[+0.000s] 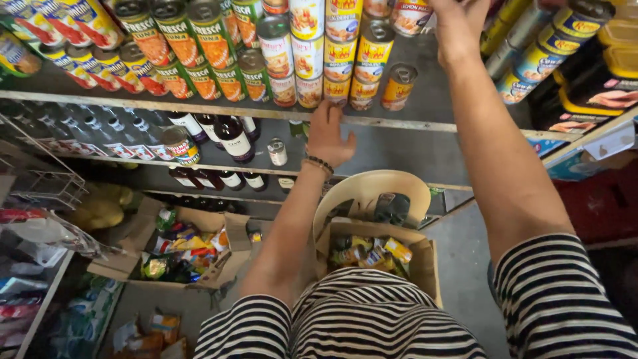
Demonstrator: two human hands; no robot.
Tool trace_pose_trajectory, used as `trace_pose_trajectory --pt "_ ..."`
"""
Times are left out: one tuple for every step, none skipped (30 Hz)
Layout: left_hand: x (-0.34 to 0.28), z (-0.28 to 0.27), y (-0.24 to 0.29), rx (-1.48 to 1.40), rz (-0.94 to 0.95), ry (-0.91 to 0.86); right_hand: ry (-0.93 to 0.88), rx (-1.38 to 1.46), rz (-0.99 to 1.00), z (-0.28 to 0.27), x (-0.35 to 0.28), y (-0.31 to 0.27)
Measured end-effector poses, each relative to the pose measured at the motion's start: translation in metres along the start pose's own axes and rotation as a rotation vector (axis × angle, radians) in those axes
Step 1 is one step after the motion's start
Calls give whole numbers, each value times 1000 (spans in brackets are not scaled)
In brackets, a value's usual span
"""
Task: Organizing various canned food items by moving them between a cardboard box and the store shelves.
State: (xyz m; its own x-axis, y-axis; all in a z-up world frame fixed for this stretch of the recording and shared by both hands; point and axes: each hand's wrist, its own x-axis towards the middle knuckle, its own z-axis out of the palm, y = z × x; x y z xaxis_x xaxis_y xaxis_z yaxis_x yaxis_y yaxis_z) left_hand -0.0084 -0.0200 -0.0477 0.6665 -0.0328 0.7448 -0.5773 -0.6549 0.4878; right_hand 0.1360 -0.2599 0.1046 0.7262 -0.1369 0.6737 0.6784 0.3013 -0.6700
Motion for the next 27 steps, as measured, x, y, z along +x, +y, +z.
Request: trace_pose_trajectory --pt "1 2 -2 25 67 57 -15 34 -68 -3 4 7" --pt "1 3 -3 27 74 62 -18 36 -76 6 2 -1" --pt "0 2 -5 15 62 35 -93 -128 -25 15 -2 -9" --pt "-1 3 -6 3 51 8 -170 -294 23 23 -7 -16" --pt "-3 3 -6 2 53 6 -167 -295 22 25 -7 -13" --pt "-4 4 -6 20 42 -11 -167 -340 43 27 -7 -9" --pt "-4 5 -7 39 31 -22 -172 -385 61 30 -5 -5" --pt "-2 6 -7 39 34 -18 -173 -385 56 36 -6 -11" --pt "-3 6 -8 48 46 3 -257 -281 23 42 -10 -16" --pt "-3 7 -9 57 57 24 -341 -177 -7 47 -13 -21" --pt "-4 5 -7 55 56 20 -338 -178 -4 47 -15 -19" --pt "-5 4 -4 51 47 18 -344 -180 56 46 -16 -17" --pt "-2 3 -2 49 43 23 -353 -183 109 47 -14 -16" --pt "-4 3 -1 48 46 25 -354 -184 106 46 -19 -18" --pt "-3 2 -1 40 52 31 -335 -317 82 48 -20 -20" --pt "-2 0 -1 31 58 38 -314 -449 58 50 -22 -23" --pt "-1 1 -1 38 60 46 -320 -444 51 51 -25 -25" --pt "0 2 -2 36 70 54 -320 -419 81 53 -27 -28" --pt "-2 2 -3 40 71 63 -327 -391 116 56 -32 -29" --pt "-1 1 -4 51 66 72 -339 -381 114 56 -32 -26" --pt "-3 1 -4 36 68 50 -332 -361 143 54 -35 -23" --pt "-4 1 -4 20 71 28 -324 -340 172 52 -37 -21" --pt "-4 2 -5 23 69 28 -325 -338 173 51 -38 -19" --pt "-4 3 -5 30 78 35 -303 -464 153 49 -39 -18" --pt "-4 4 -5 38 87 42 -279 -590 133 47 -40 -16" --pt "-4 3 -4 41 87 41 -279 -587 134 48 -40 -17" --pt "-4 3 -2 39 85 56 -315 -512 136 47 -42 -19"
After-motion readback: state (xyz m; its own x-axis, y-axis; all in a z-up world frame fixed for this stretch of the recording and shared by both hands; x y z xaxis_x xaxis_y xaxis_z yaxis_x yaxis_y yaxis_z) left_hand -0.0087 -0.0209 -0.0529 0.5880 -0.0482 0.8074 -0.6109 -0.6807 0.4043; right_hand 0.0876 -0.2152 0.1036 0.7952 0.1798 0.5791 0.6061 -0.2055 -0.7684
